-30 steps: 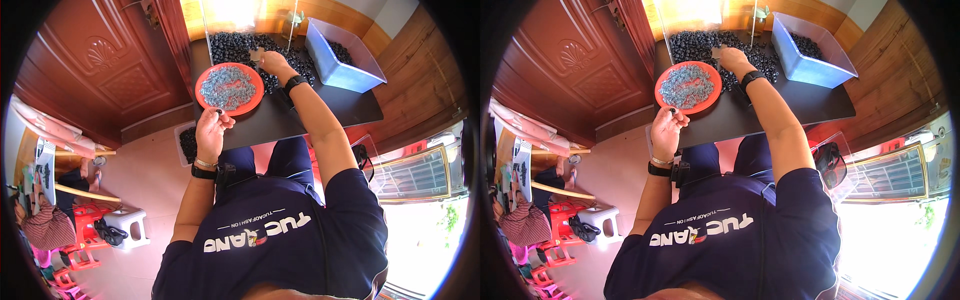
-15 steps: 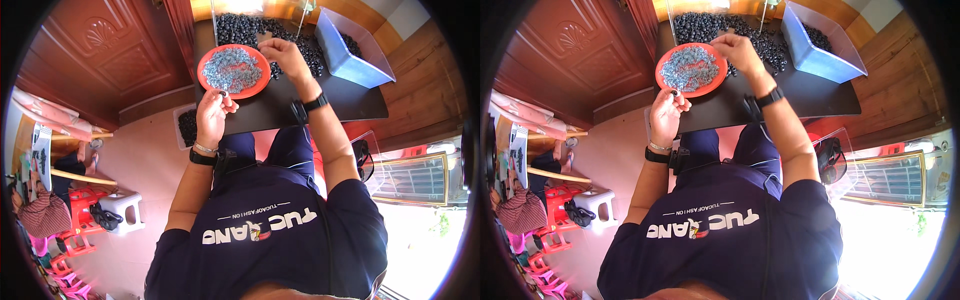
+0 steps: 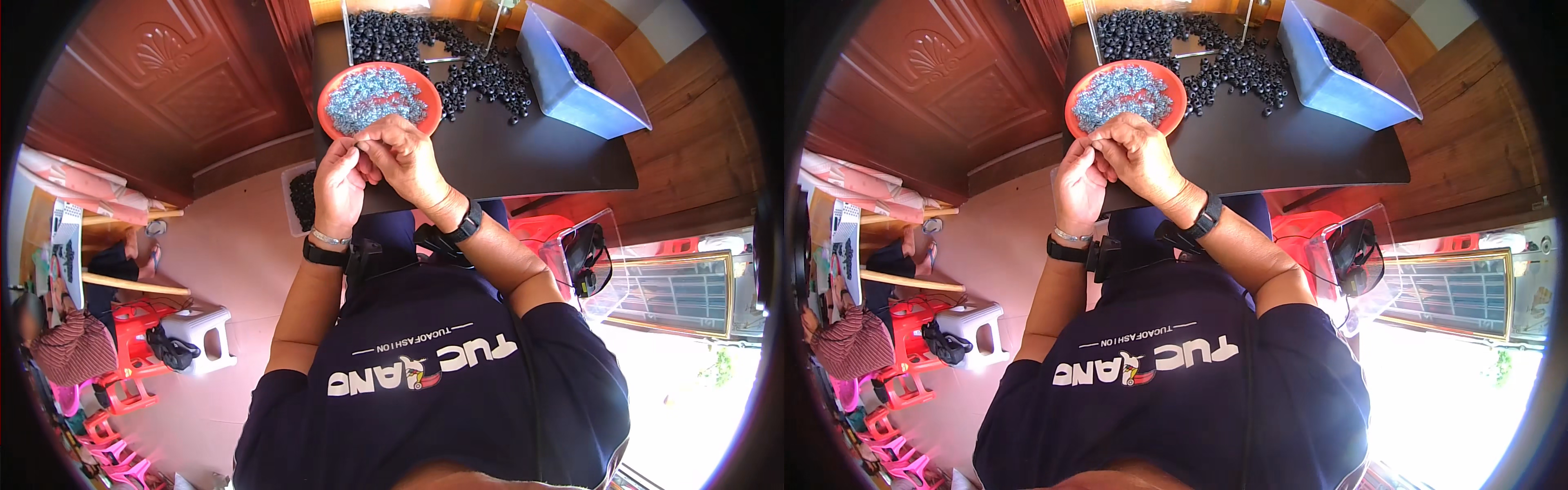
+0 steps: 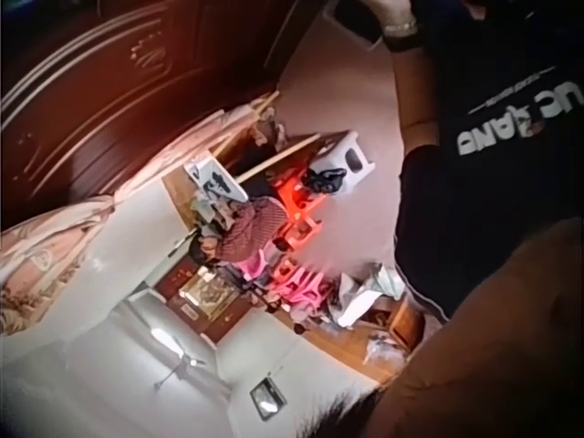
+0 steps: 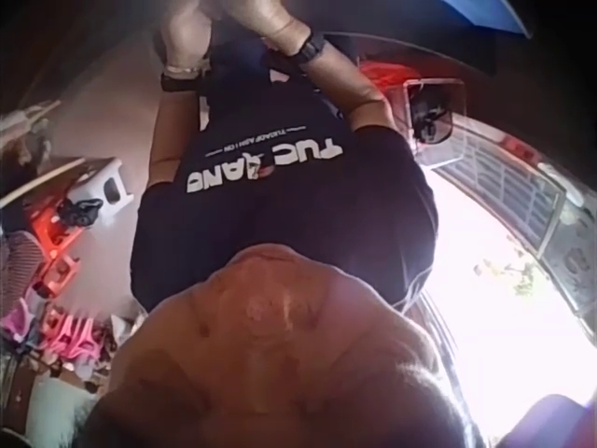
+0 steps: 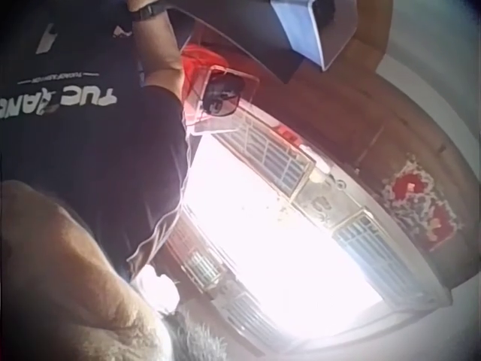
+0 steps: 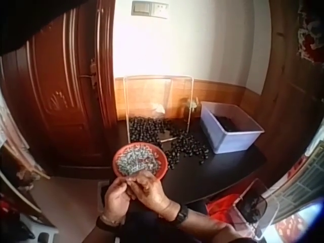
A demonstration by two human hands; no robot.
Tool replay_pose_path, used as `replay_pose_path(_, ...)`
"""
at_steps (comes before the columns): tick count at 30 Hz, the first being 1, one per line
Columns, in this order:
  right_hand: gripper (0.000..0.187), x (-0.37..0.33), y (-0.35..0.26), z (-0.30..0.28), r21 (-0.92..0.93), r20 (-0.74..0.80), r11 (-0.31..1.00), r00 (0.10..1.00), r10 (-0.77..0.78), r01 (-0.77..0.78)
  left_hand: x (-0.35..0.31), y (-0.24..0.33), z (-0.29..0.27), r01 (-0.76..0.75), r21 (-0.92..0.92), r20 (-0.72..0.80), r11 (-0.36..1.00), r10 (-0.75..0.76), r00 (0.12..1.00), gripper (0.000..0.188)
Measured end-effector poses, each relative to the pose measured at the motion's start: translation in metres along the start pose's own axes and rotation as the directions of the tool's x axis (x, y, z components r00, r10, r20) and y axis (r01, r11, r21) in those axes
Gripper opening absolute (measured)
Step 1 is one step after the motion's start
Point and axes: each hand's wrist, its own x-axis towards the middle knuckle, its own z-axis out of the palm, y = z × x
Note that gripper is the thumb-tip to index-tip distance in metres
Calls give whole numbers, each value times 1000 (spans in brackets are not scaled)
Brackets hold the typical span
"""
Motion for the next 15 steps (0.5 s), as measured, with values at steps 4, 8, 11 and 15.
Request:
replay_pose_path(4,15,1,1,0,-126,-28,974,980,-195,190,-1,4,6,25,-13,-19,1000,-26,999,17)
replay_pose_path(8,15,1,-7,0,-113,-6,979,986,-168,167,-5,5,8,-47,16,2,999,47,999,20)
replay_pose_path(11,13,1,-10,-2,49,23,997,998,-57,55,-5,6,2,-46,33,65,998,44,997,21)
replay_pose_path(15,15,-5,-10,-1,-17,38,996,996,-86,87,-3,5,4,-15,-45,-13,999,14,1000,21)
